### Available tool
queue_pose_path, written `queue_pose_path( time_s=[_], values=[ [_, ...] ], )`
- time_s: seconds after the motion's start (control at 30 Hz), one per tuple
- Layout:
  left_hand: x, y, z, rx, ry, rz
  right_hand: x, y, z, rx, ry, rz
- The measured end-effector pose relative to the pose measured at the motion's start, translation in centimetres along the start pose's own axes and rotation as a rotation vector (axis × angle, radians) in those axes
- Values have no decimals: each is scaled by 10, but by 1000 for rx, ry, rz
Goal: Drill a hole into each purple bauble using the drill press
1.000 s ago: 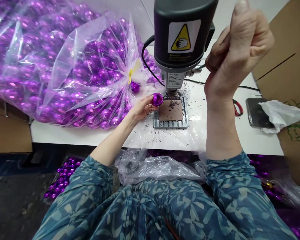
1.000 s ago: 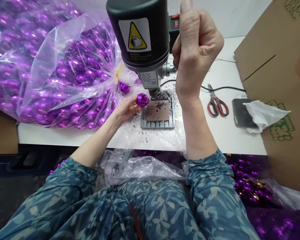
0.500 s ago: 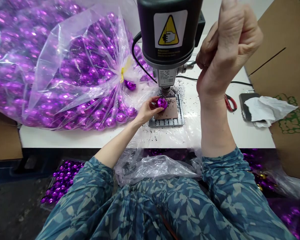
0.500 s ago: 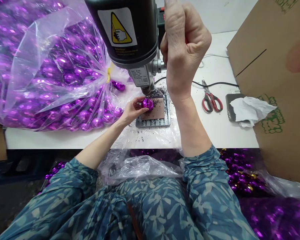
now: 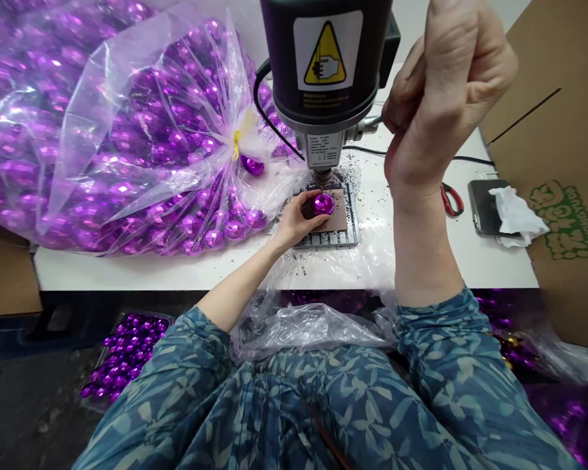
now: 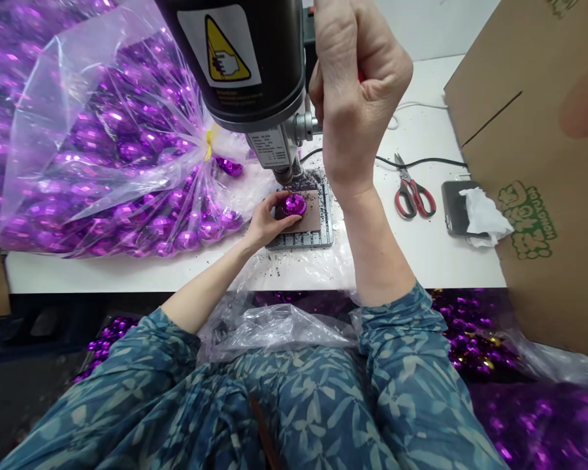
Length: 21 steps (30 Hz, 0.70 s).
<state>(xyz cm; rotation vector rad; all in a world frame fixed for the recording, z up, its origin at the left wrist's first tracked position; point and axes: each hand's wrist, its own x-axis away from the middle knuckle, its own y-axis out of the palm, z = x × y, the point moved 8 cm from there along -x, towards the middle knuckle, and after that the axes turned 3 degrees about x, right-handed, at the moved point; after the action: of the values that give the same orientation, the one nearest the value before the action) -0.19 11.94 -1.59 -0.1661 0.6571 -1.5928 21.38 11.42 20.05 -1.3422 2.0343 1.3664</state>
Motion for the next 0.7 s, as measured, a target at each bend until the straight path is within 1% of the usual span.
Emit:
queue_pose_path(
  time_s=[0.13,0.2,0.33,0.4,0.57,0.7],
  values=[
    [2,-1,-3,20,-17,0,11,-3,-7,-8,-19,11],
    [2,-2,-3,18,-29,3,20,-6,-10,28,-25,33],
    [2,-2,-3,31,-52,5,35,-13,-11,282,-44,60],
    [2,-2,-2,48,-52,10,40,-16,-9,345,-58,61],
    [3,-2,-2,58,-55,9,47,-25,-3,164,-113,75],
    [3,-3,0,63,-52,-10,54,-31,1,146,-142,92]
  ],
)
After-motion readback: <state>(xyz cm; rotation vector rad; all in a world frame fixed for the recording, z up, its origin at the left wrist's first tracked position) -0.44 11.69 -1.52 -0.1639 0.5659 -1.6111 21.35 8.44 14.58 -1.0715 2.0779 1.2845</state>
